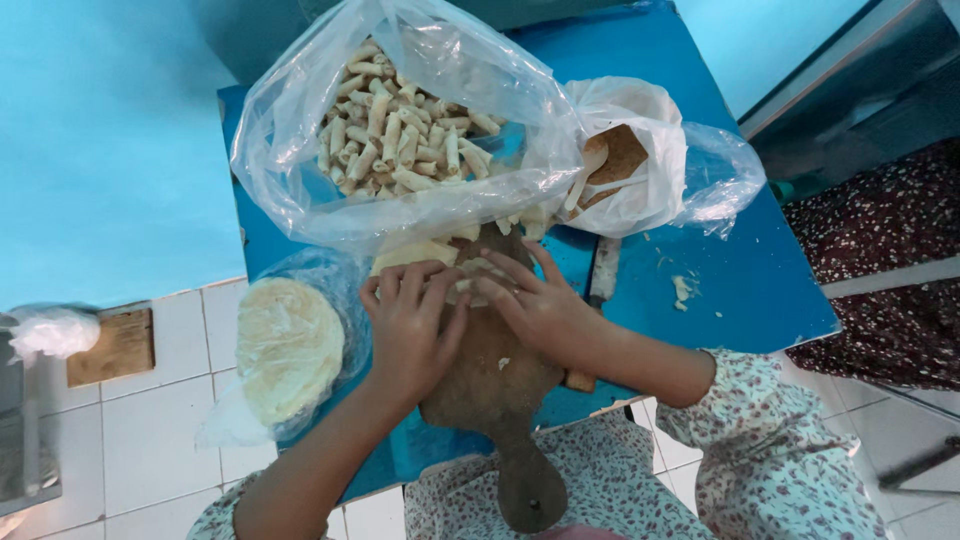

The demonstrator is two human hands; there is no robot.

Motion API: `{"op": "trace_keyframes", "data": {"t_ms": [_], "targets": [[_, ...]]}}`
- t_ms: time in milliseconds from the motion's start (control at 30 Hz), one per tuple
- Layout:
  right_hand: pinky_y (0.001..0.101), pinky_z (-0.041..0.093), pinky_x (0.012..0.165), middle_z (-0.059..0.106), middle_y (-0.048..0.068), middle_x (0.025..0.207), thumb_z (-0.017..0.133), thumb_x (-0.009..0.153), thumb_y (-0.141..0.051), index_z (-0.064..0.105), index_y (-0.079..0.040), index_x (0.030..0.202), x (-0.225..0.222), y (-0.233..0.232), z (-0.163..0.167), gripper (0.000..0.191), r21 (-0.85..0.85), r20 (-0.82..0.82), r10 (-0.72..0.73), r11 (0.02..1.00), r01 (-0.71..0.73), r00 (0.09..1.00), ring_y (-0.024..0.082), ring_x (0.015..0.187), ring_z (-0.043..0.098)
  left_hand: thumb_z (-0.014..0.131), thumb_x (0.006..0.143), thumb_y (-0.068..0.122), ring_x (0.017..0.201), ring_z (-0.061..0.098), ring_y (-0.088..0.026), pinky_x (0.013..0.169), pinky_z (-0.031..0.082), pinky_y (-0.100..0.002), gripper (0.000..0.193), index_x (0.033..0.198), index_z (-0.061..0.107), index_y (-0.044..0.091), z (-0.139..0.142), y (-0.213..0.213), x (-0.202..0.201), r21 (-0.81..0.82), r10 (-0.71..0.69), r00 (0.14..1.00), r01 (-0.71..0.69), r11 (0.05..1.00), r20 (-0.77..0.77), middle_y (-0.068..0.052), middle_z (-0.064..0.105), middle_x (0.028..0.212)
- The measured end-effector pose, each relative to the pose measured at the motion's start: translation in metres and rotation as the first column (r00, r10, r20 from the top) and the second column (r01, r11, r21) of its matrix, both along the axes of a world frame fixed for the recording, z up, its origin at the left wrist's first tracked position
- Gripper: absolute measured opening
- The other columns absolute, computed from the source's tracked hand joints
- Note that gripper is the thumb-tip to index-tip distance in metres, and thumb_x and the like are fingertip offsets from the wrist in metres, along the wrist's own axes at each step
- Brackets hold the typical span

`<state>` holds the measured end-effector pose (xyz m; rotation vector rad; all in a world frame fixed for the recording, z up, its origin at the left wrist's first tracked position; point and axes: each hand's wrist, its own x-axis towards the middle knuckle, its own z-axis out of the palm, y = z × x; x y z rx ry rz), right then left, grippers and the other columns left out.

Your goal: The person tears pieces from flat dough sheets on a wooden board and drops the torn pieces into a plastic bag filled with similar rolled dough pieces. Cut dough squares and a knife rest on the board as the person continues tearing and adding pieces by hand.

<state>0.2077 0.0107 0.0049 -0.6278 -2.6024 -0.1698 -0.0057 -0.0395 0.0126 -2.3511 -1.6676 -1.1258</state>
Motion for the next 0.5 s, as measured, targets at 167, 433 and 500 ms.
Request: {"op": "trace_keyframes", "data": {"t_ms": [167, 433, 500], "targets": [[0.0609, 0.036, 0.116, 0.065, 0.013, 0.134, 0.063, 0.089, -0.008, 0.055, -0.004, 0.133, 0.0, 0.011, -0.001, 0.045, -0.091, -0.112, 0.015, 0.996, -0.026, 0.994, 0.031, 0.135, 0.056, 0.076, 0.086, 0.017, 0.114, 0.055, -0.03, 0.098, 0.035, -0.051, 0.032, 0.117, 0.069, 0.01, 0.001, 0.002, -0.001, 0.003, -0.025, 0.999, 0.025, 1.0, 0.019, -0.007, 0.063, 0.12], [0.0396, 0.056, 0.095, 0.061, 0.016, 0.129, 0.071, 0.09, 0.001, 0.041, -0.004, 0.135, 0.006, 0.01, -0.005, 0.054, -0.624, -0.463, -0.179, 0.761, -0.176, 0.868, 0.022, 0.112, 0.072, 0.075, 0.081, 0.008, 0.117, 0.056, -0.032, 0.101, 0.039, -0.052, 0.043, 0.123, 0.067, 0.008, 0.003, 0.0, -0.002, 0.123, -0.21, 0.975, 0.201, 0.972, 0.066, -0.008, 0.062, 0.126], [0.0363, 0.057, 0.096, 0.066, 0.014, 0.121, 0.067, 0.096, 0.004, 0.035, -0.008, 0.142, 0.007, 0.013, -0.004, 0.057, -0.819, -0.561, -0.3, 0.34, -0.463, 0.772, 0.018, 0.112, 0.069, 0.076, 0.079, 0.007, 0.116, 0.057, -0.032, 0.103, 0.04, -0.053, 0.045, 0.124, 0.067, 0.009, 0.003, 0.001, -0.005, 0.176, -0.272, 0.962, 0.265, 0.948, 0.016, -0.007, 0.063, 0.128]]}}
